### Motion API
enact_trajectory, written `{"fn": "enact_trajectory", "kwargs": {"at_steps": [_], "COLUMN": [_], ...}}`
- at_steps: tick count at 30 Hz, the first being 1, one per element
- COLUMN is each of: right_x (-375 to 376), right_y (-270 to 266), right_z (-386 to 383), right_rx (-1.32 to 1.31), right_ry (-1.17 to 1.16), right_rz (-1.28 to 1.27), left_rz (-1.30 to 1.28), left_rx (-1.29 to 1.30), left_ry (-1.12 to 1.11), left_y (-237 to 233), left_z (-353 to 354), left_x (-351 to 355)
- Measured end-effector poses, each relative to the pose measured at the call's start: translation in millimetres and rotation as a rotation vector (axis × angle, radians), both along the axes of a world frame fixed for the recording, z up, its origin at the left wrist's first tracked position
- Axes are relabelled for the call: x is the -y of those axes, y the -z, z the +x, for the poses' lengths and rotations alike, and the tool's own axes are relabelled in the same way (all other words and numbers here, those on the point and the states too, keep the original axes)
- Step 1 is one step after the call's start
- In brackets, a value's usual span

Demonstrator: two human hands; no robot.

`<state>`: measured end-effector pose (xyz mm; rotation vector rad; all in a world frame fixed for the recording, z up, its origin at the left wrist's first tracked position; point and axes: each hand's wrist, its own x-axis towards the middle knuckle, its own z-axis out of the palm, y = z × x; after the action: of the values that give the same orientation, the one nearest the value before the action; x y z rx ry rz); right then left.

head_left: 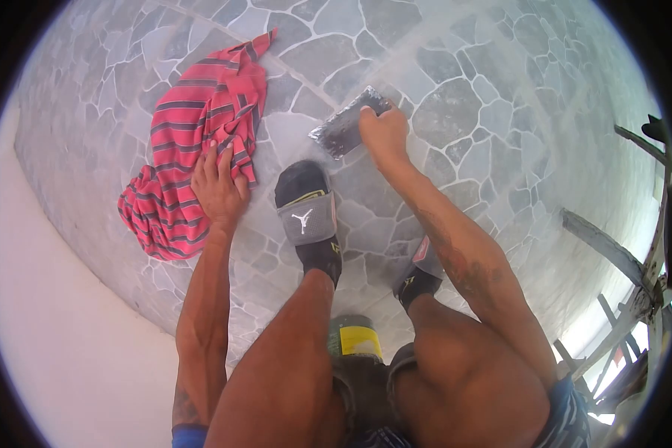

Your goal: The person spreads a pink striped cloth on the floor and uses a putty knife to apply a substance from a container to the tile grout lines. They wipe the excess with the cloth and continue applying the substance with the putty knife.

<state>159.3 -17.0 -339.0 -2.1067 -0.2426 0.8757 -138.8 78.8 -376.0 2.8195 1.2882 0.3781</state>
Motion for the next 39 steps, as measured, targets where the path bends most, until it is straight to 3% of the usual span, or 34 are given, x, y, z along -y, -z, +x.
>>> {"fn": "enact_trajectory", "kwargs": {"at_steps": [2,5,9,14,17,20,23,26,29,34,39], "right_x": [6.3,5.9,7.6,14.2,19.0,22.0,16.2,26.1,23.2,20.4,13.0], "right_y": [-15.4,17.5,-2.4,26.5,15.9,12.9,44.1,18.9,31.7,22.6,32.0], "right_z": [-12.8,-1.8,-7.7,0.0,-10.6,-0.3,11.0,-9.4,-2.0,-2.6,15.5], "right_rx": [-0.004,0.000,0.003,0.016,0.110,-0.014,0.086,0.057,0.109,0.068,0.028], "right_ry": [0.049,-0.044,0.042,0.025,0.098,0.012,-0.030,0.075,0.038,0.044,-0.075], "right_rz": [0.104,0.078,0.139,0.100,0.183,0.041,-0.046,0.215,0.101,0.114,-0.141], "left_rz": [0.018,0.001,0.033,0.004,0.024,0.012,0.005,0.028,0.006,0.008,-0.013], "left_rx": [0.014,0.014,0.011,0.025,0.029,0.022,0.021,0.021,0.011,0.006,0.010], "left_ry": [0.010,0.014,0.020,0.021,0.021,0.017,0.018,0.007,0.002,0.002,0.007], "left_y": [-0.5,-1.9,-1.2,-1.6,-0.8,-0.9,-0.9,0.5,0.3,0.5,-1.9], "left_z": [0.9,-1.8,-0.2,-1.1,0.0,-3.8,-1.5,0.2,-2.4,0.6,-3.0], "left_x": [-1.9,2.9,-0.6,1.5,-3.0,1.2,1.1,-3.9,0.7,-6.2,1.9]}}
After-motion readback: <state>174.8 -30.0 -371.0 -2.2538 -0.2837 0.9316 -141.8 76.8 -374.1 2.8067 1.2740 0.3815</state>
